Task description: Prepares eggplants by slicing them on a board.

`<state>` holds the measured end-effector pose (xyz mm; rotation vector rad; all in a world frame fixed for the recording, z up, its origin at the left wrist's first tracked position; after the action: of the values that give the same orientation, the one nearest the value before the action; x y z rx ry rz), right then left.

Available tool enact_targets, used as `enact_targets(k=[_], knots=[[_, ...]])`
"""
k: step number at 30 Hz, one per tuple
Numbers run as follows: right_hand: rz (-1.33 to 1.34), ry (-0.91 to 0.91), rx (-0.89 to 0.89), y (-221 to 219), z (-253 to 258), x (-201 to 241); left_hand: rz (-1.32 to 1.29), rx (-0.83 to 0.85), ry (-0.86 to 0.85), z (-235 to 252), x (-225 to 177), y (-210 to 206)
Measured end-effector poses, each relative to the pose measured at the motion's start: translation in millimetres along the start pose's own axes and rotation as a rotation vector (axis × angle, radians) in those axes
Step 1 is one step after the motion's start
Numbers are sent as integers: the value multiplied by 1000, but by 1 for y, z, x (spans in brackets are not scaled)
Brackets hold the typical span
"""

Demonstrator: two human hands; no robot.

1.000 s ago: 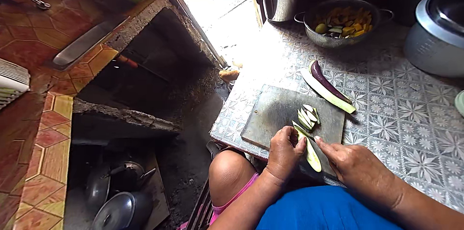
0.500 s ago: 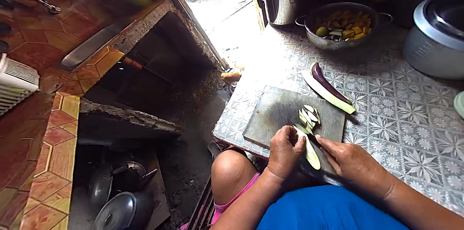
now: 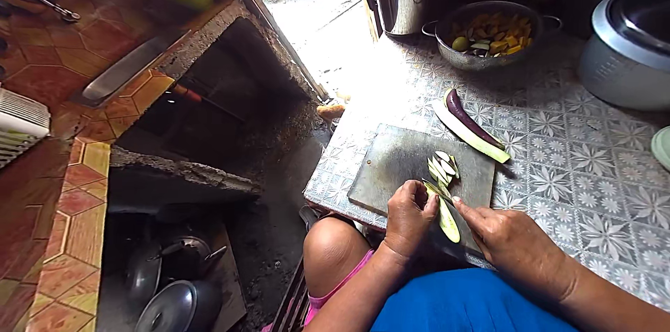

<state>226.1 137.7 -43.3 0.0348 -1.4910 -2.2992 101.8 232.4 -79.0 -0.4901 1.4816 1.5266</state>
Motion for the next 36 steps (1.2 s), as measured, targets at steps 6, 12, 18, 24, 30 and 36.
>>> enact_targets(k=[6,12,18,24,30,36], knots=[[-5,-15,82,-9,9,3,28,20,-1,2,-1,0],[20,-43,48,-25,11,-4,22,42,-49,-2,-5,1],[100,-100,47,-23,9,-15,38,228,-376,-26,-34,0],[136,-117,36,-19,7,-19,208,81,-471,-34,-38,-4],[125,-90,-29,-4,3,-21,224,49,-467,-31,-34,-4],[169,-130,31,-16,4,-25,306,-24,-486,-29,-37,-6]])
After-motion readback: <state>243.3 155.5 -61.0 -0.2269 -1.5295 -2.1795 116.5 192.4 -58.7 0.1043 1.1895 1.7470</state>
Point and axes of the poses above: each hand's wrist, its own z-axis towards the middle knuckle, its own y-axis out of the back of the hand, x = y × z, the point moved 9 cm from there along z, towards the middle knuckle, and after that the axes turned 2 degrees about y, right-handed, at the moved point
